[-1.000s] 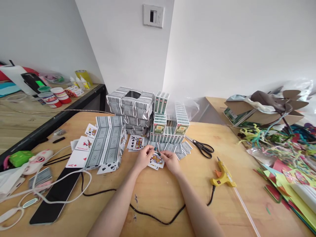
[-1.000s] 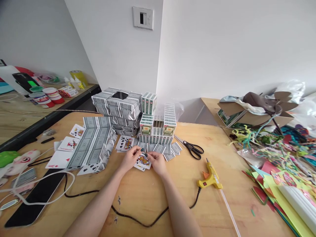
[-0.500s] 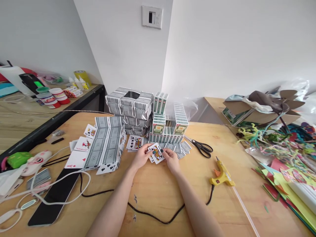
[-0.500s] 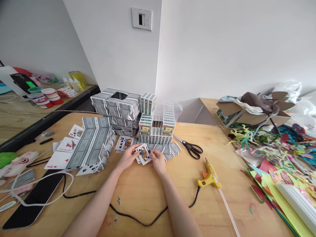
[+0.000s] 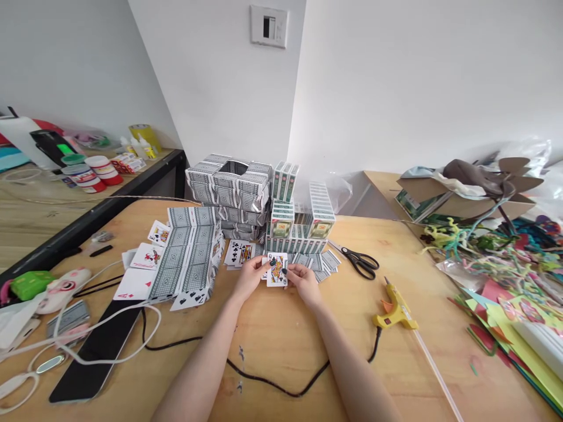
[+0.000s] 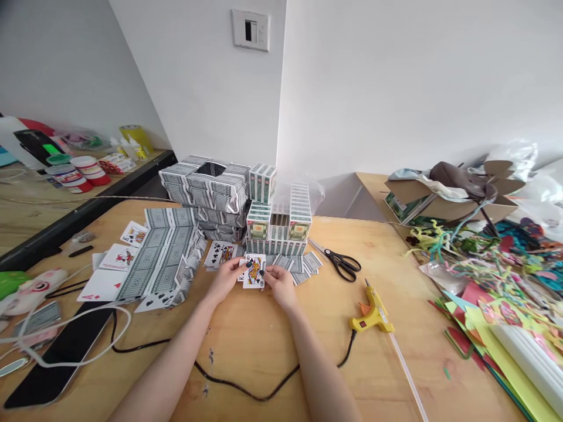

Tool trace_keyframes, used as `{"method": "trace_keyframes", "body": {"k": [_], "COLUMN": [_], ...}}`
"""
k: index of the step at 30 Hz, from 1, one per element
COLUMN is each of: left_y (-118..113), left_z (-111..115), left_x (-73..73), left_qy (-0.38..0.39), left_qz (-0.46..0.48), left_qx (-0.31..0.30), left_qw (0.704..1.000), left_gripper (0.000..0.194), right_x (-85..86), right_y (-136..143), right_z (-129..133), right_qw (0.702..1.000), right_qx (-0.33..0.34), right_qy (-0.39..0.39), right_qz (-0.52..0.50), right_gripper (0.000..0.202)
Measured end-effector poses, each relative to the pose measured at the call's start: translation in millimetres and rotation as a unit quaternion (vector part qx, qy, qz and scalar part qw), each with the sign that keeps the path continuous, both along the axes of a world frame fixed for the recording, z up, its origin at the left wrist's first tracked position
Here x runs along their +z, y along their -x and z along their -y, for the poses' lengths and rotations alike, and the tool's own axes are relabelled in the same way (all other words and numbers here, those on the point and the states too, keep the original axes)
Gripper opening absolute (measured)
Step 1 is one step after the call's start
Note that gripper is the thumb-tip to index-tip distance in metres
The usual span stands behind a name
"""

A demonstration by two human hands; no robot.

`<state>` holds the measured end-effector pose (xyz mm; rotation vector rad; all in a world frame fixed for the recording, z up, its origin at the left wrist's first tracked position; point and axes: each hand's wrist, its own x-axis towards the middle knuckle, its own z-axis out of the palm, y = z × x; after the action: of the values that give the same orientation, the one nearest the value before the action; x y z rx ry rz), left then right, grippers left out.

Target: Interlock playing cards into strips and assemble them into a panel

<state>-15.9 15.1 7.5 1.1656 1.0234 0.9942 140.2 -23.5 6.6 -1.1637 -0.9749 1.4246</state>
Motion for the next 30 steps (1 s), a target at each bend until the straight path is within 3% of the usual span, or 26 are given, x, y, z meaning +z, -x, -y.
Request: {"method": "trace_keyframes", "body": {"k": [3,9,30], "left_y": [-0.3,1.0,4.8], "left_z": [1.2,0.0,-2.2], "left_x": [0.2,-4.2,-1.1], "left_qy": [0.015,0.016,0.024], "left_qz": [0.015,-0.012,0.001], "left_qx": [-0.03,-0.017,-0.072], "left_qw": [0.999,1.0,0.997], "left_gripper": [0.037,0.039,0.039], "right_x": [0.9,3.3,0.8], "right_y": [-0.5,-1.6,-0.5], "right_z": [0.4,1.3,2.0], "right_qw": [1.0,1.0,1.0], "right_qx": [-0.013,-0.012,-0.011], "right_qy": [0.004,0.009,0.004], "right_qz": [-0.006,-0.001,0.028], "right_gripper": [0.031,0.031,0.035]}}
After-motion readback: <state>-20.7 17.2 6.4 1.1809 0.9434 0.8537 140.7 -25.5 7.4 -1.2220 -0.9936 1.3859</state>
